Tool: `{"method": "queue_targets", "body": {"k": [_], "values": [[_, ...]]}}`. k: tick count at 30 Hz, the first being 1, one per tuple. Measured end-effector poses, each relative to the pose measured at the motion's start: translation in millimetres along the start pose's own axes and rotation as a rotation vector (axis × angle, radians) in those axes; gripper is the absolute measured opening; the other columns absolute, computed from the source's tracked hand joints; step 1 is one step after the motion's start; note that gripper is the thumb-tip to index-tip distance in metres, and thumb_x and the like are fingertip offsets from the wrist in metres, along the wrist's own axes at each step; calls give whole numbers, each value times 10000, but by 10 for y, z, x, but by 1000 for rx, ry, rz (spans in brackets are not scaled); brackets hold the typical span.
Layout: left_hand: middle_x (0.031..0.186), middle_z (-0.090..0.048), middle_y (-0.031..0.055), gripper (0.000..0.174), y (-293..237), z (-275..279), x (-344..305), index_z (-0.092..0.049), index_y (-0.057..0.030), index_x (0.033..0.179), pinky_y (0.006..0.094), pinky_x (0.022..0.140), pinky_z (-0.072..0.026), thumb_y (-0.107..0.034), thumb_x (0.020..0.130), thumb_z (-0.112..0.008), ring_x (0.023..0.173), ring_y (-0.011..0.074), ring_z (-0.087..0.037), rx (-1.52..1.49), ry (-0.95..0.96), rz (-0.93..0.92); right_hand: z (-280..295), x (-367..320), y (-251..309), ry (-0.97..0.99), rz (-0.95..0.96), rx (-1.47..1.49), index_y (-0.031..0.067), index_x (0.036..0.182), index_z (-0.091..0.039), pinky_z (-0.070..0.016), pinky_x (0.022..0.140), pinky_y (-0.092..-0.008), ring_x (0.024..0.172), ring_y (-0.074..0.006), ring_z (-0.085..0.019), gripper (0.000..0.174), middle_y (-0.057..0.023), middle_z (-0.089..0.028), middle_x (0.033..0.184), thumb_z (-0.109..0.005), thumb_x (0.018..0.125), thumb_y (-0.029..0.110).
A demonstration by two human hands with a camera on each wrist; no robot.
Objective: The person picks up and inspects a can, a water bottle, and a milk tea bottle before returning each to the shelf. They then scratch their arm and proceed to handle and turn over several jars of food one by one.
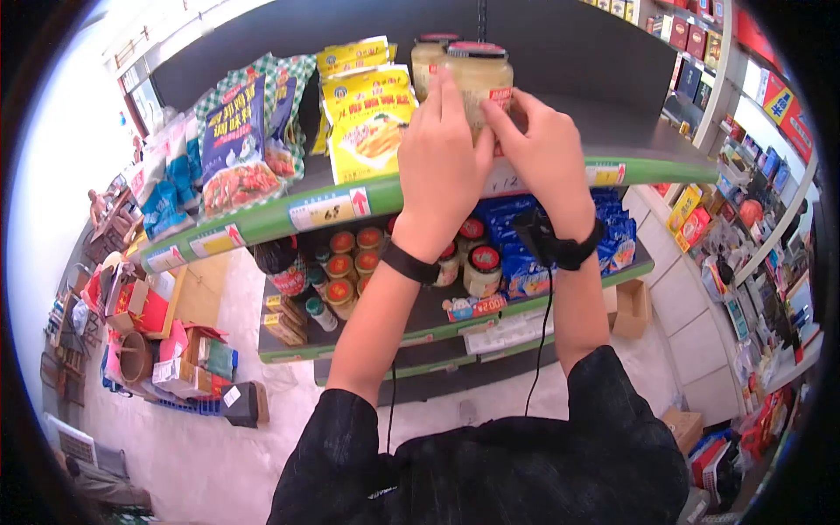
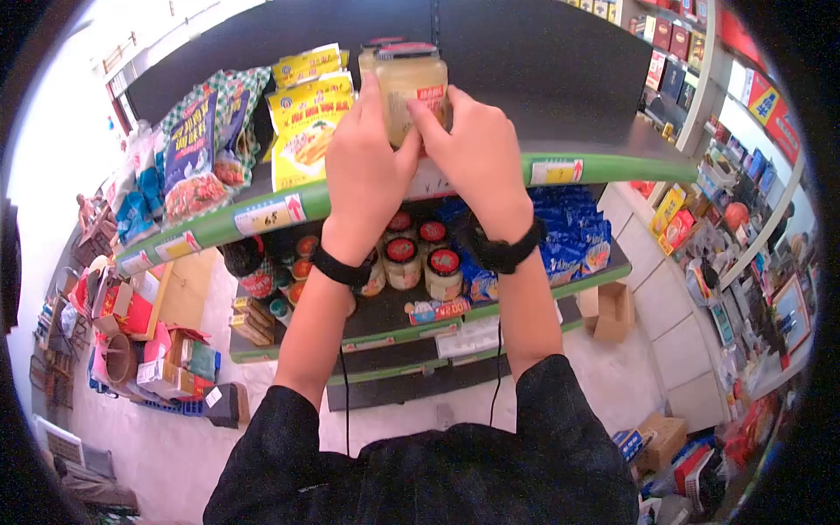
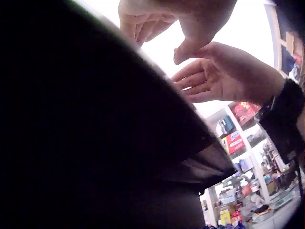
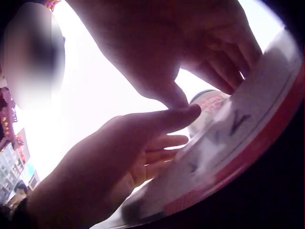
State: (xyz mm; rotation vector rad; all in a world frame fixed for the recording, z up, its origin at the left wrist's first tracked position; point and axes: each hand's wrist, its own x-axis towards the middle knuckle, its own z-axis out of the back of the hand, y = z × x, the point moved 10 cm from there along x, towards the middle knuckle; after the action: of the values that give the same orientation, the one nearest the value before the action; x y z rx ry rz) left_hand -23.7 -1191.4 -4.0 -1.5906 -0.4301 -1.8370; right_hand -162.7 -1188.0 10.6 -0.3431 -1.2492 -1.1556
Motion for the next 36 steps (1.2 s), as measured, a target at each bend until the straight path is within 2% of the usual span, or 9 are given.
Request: {"method": "queue_targets", "body": {"k": [2, 5, 9, 13, 17, 20, 24, 30, 36], "values": [[1182, -666, 282, 644, -155, 248, -72, -510, 118, 1370, 426, 855, -551, -154, 841, -757, 1016, 407, -676, -41, -110, -125, 192, -200, 164, -73, 39, 29, -99, 1179, -652, -560, 817, -406, 912, -364, -732, 476, -305, -701, 1011, -697, 914, 294], [1253, -661, 255, 615, -192, 628, -416, -546, 102, 1357, 402, 887, -543, -82, 815, -770, 1032, 380, -685, -195, -86, -126, 412, -694, 320, -102, 134, 341, -101, 1268, -620, -545, 913, -370, 1040, -315, -722, 461, -272, -703, 1143, -703, 898, 162], [1216, -672, 226, 618, 68, 890, -1164, -558, 79, 1366, 400, 900, -543, -37, 795, -763, 1056, 369, -675, -194, 87, 36, -111, -1528, 189, 367, -111, 647, -74, 1325, -598, -513, 997, -366, 1157, -291, -677, 468, -210, -684, 1263, -677, 893, 86], [1316, -650, 226, 625, 699, 1009, -2302, -540, 56, 1403, 363, 943, -536, -33, 826, -764, 1177, 310, -665, -78, 251, 465, -1016, -2615, -78, 716, -485, 764, -76, 1400, -521, -507, 1019, -360, 1222, -261, -634, 543, -228, -628, 1345, -687, 955, 188], [1289, -658, 235, 576, 1268, 1268, -3315, -554, 59, 1379, 376, 943, -531, -88, 860, -754, 1145, 357, -669, -32, 231, 770, -1900, -3694, -97, 910, -797, 1049, -71, 1486, -406, -506, 1032, -356, 1335, -290, -547, 621, -251, -489, 1490, -658, 992, 210], [1301, -658, 231, 566, 1653, 1568, -3811, -532, 74, 1398, 356, 933, -537, -113, 903, -731, 1166, 279, -672, -53, 155, 1015, -2326, -4025, 127, 1005, -708, 1033, -73, 1495, -389, -502, 1036, -354, 1359, -290, -525, 643, -249, -478, 1501, -652, 998, 237], [1311, -657, 221, 592, 2190, 1976, -4223, -506, 69, 1427, 346, 925, -547, -119, 911, -728, 1170, 256, -665, -28, 1, 1133, -2827, -4124, 621, 1111, -605, 1100, -83, 1506, -361, -478, 1052, -359, 1391, -294, -494, 679, -252, -449, 1528, -637, 1000, 276], [1288, -655, 262, 658, 2827, 2396, -4342, -488, 79, 1434, 367, 950, -544, -146, 878, -757, 1167, 280, -669, 140, 6, 1157, -3549, -4158, 1272, 1228, -459, 1002, -81, 1542, -278, -365, 1156, -362, 1459, -313, -399, 763, -251, -388, 1569, -652, 951, 223], [1338, -624, 261, 694, 3032, 2374, -4321, -471, 78, 1448, 374, 978, -530, -153, 864, -767, 1213, 316, -643, 98, 65, 1186, -3683, -4071, 1444, 1150, -374, 793, -87, 1539, -278, -374, 1143, -378, 1432, -355, -430, 861, -310, -427, 1517, -681, 877, 289]]}}
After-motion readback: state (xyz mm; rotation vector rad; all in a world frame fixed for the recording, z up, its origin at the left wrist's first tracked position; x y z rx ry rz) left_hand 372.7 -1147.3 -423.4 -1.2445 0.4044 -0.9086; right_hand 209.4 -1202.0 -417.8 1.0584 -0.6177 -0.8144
